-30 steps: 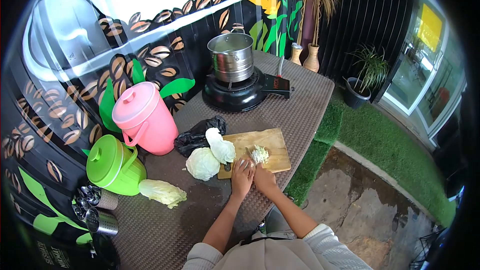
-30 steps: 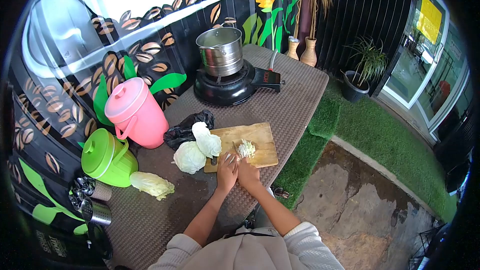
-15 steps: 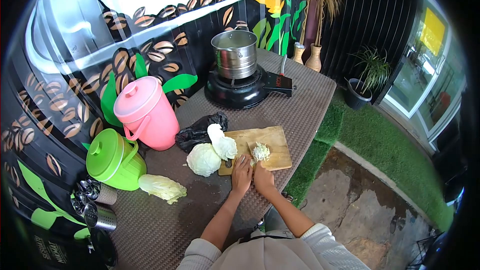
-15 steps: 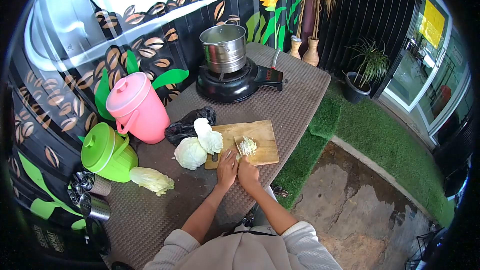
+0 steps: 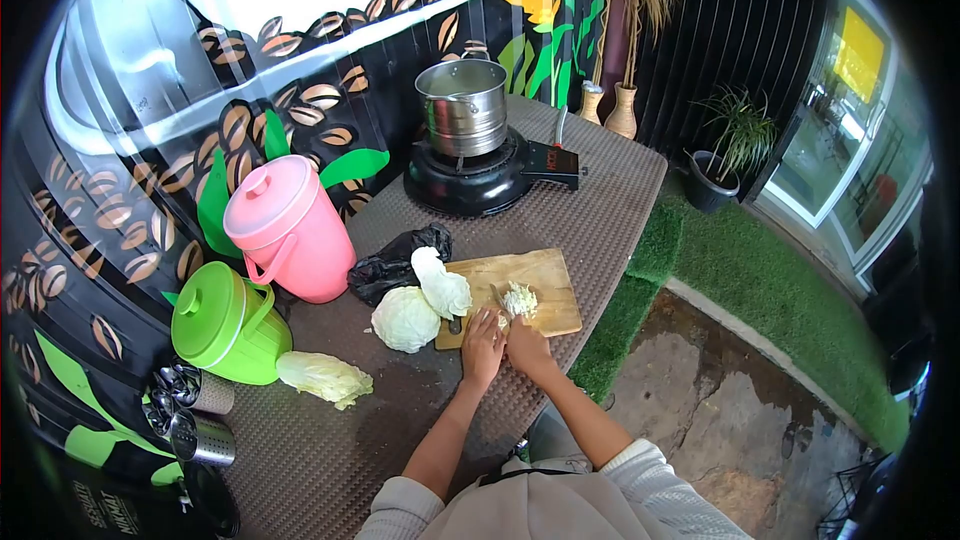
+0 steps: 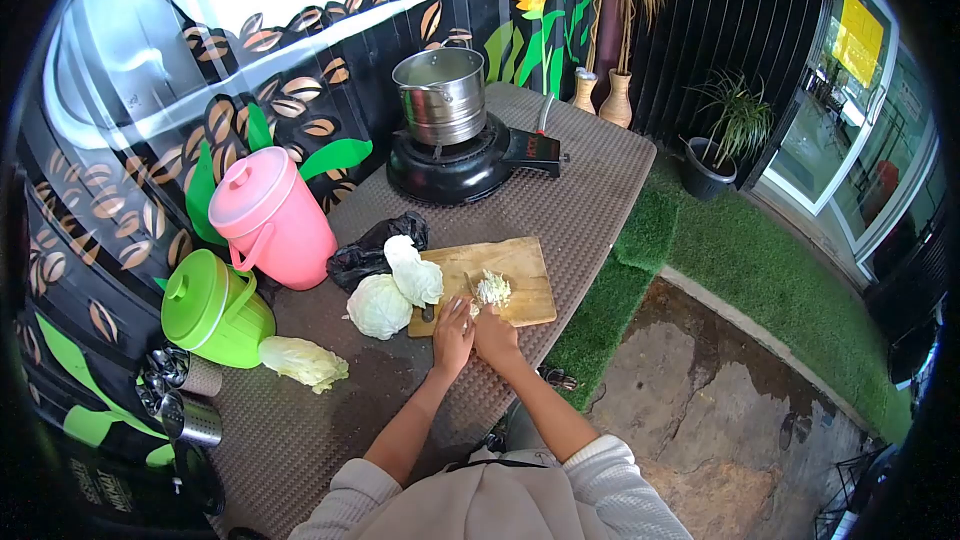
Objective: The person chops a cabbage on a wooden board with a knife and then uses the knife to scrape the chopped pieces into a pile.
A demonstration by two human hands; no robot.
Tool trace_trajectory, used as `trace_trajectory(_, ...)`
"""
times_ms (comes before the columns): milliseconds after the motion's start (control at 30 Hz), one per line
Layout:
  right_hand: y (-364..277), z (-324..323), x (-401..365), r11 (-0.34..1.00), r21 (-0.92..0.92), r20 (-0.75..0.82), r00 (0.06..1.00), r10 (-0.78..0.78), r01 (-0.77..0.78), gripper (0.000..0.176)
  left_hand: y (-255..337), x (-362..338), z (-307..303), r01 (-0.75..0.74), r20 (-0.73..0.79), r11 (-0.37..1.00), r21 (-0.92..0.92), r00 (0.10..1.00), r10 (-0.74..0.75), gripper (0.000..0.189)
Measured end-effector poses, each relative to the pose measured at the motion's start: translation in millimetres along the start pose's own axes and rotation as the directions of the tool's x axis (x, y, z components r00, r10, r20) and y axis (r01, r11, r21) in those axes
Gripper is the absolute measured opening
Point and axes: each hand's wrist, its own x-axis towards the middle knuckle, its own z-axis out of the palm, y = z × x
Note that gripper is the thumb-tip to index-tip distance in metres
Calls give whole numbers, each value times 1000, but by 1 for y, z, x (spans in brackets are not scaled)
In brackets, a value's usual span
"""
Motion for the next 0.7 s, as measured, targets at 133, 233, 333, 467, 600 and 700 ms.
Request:
trace_trajectory(133,-3,19,-15,996,20,-71,993,92,-91,32,-1,1,0,-5,-2,1000,11,1000,5,24)
trace_trajectory(233,2,13,4,997,42,-8,998,62,-61,30,-1,1,2,34,-4,999,-26,999,-34,25)
trace_trajectory(333,7,3,9,999,30,54,998,23,-24,27,-2,1,0,1,24,1000,-10,1000,-1,26)
trace_trajectory(467,3,27,-12,994,18,-64,992,105,-104,28,-4,0,3,21,21,1000,6,1000,-21,26)
trace_trajectory(600,2,11,7,999,42,0,1000,31,-31,29,-4,-1,2,5,19,1000,-13,1000,-5,25)
trace_trajectory(700,-2,0,-1,999,-38,8,1000,-6,6,25,-3,1,2,6,14,1000,-21,1000,-5,24)
